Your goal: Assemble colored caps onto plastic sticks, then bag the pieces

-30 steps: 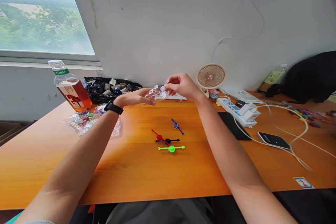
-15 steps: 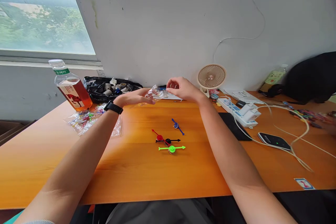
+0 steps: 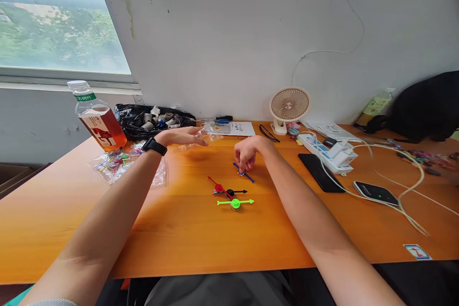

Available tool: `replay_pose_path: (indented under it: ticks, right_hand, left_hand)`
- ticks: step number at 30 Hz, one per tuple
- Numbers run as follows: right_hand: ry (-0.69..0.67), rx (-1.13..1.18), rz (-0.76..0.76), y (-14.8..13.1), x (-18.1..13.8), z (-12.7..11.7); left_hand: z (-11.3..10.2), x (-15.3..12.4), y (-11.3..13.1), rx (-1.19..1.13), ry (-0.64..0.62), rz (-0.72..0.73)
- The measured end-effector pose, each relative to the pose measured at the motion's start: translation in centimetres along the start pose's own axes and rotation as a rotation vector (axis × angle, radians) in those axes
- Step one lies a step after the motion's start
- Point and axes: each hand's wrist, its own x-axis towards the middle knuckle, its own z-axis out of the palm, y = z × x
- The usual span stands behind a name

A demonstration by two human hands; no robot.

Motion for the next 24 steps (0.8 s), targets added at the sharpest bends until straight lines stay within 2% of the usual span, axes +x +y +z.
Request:
replay_pose_path:
  ticks: [4, 7, 12, 16, 18, 24]
  right_hand:
    - [0.097, 0.059, -0.078, 0.4, 0.5, -0.3]
    - [0.186, 0.158, -0.179, 1.5, -0.4, -0.9]
    - [0.301, 0.380, -0.479, 3.1, -3.8, -1.8]
    - [0.675, 0.389, -0.573, 2.8, -6.3, -2.3]
    - [0.792, 0.353, -0.590, 2.2, -6.9, -2.3]
    - [0.801, 0.174, -0.679, 0.0, -5.8, -2.0]
  left_hand:
    - [-0.1, -0.1, 0.2, -0.008, -0.029, -0.007]
    - [0.0, -0.1, 0.3, -0.015, -0.044, 0.023]
    - [0.2, 0.1, 0.5, -0.046, -0.062, 0.080]
    - [0.4, 0.1, 0.9, -0.047, -0.084, 0.110]
    - [0.5, 0.1, 1.2, -0.043, -0.094, 0.124]
    - [0.8, 0.3, 2.1, -0.061, -0.076, 0.205]
